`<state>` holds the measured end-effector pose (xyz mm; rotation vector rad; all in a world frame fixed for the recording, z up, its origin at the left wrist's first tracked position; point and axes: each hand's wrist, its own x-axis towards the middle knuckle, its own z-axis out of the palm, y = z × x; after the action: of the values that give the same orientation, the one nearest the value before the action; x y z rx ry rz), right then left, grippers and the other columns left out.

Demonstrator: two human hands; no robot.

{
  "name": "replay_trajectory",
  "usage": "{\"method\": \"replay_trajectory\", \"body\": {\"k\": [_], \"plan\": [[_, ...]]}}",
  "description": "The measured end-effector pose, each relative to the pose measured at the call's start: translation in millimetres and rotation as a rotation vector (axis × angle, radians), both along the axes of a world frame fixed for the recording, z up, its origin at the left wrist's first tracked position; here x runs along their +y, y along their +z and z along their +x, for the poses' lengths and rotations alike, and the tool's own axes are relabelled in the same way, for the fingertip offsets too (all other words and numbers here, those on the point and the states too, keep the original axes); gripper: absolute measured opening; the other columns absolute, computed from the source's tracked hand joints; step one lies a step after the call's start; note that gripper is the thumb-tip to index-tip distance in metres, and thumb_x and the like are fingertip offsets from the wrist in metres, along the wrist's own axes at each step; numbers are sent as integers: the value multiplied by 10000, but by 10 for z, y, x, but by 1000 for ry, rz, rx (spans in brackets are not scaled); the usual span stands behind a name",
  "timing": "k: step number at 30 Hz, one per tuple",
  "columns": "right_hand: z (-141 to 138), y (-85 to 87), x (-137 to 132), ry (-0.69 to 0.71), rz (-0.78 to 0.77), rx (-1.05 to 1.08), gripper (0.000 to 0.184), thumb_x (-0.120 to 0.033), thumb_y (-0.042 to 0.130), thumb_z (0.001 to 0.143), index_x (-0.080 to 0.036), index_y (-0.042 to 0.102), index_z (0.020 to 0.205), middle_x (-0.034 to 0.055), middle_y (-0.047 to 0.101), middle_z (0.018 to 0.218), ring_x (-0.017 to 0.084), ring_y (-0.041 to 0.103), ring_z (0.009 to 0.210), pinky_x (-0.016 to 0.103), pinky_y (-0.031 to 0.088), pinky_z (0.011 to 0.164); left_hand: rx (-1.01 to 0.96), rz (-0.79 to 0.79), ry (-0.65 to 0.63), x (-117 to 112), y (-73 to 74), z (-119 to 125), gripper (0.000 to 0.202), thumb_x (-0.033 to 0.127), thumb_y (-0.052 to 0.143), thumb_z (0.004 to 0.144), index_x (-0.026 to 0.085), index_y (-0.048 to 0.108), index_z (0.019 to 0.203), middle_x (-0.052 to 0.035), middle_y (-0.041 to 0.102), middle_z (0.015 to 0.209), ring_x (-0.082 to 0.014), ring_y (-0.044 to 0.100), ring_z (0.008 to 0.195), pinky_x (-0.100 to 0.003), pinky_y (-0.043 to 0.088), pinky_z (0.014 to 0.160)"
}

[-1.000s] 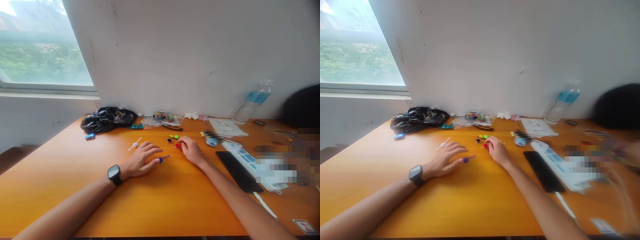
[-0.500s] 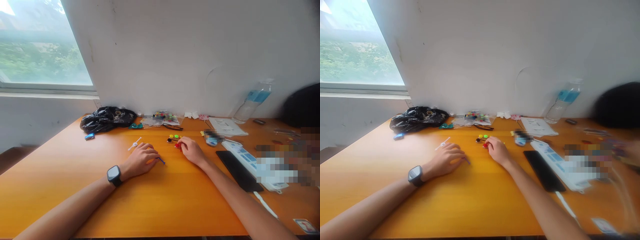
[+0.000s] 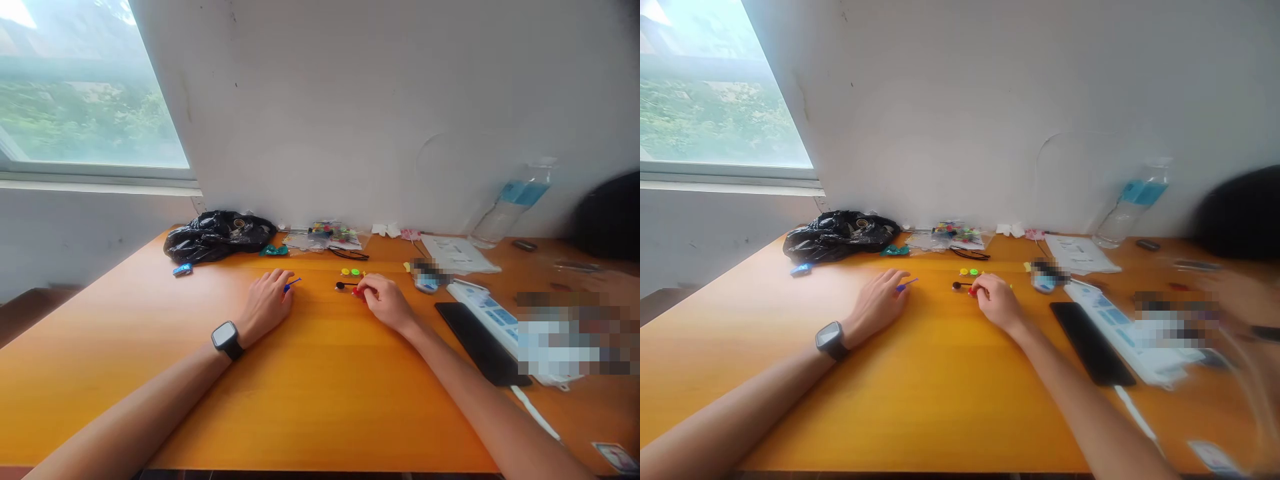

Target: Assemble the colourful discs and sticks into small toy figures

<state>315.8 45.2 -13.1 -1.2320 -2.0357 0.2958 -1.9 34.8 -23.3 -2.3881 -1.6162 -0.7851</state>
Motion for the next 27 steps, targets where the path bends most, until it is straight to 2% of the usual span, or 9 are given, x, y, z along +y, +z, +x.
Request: {"method": "replay_trajectory", "body": {"k": [2,5,8,12,16,18,20,22,27], "plan": [[-12,15,-16,19,-12,31,244,-101,508,864,-220,689,751,54,730,820,233,671,831,331,481,742,-5,8,-3,-5,0,6,340,230,584,970,250,609,1309,-88,697,1222,-289,646,1050,-419,501,872],[-45,37,-59,103,-125,101,235,-128,526,853,-216,691,710,52,740,811,222,675,791,317,476,702,-38,46,-70,-41,29,40,365,261,638,944,239,613,1307,-99,671,1298,-326,590,1167,-479,486,993],[-92,58,-114,176,-254,174,237,-151,526,848,-213,698,698,44,731,794,212,666,774,308,475,694,-92,47,-262,-116,93,87,357,293,606,992,238,594,1345,-105,652,1344,-317,550,1247,-487,472,1060],[-151,90,-165,185,-322,222,209,-171,529,856,-207,690,727,34,703,786,196,635,762,306,472,706,-80,-53,-523,-240,176,141,415,327,539,1048,267,524,1458,-100,669,1322,-288,584,1226,-483,470,1084],[-220,89,-209,280,-442,333,74,-246,600,903,-211,659,872,31,699,870,201,672,849,328,519,820,-88,-104,-602,-285,169,172,608,379,613,1012,257,405,1570,-115,666,1328,-291,611,1211,-471,490,1064],[-271,68,-240,331,-526,400,110,-308,665,907,-216,630,956,32,697,935,208,700,901,350,536,881,-94,-96,-606,-268,142,177,473,330,589,1026,250,513,1486,-100,706,1233,-262,653,1129,-423,514,1012],[-321,44,-271,346,-587,435,212,-368,727,888,-214,618,986,37,694,981,218,713,950,367,538,923,-110,-71,-603,-241,120,175,285,255,548,1037,241,647,1304,-71,741,1066,-223,692,986,-372,533,932],[-357,24,-291,338,-611,446,279,-411,769,864,-207,624,988,43,692,990,219,707,971,360,537,918,-132,-45,-594,-222,111,170,211,197,530,1027,231,707,1137,-46,741,929,-192,699,860,-348,536,891],[-358,10,-290,289,-630,435,320,-481,746,888,-193,649,990,32,675,939,140,609,716,276,485,652,-134,-26,-597,-233,139,168,152,270,587,1013,222,730,1034,-39,752,881,-181,711,800,-357,536,900]]}}
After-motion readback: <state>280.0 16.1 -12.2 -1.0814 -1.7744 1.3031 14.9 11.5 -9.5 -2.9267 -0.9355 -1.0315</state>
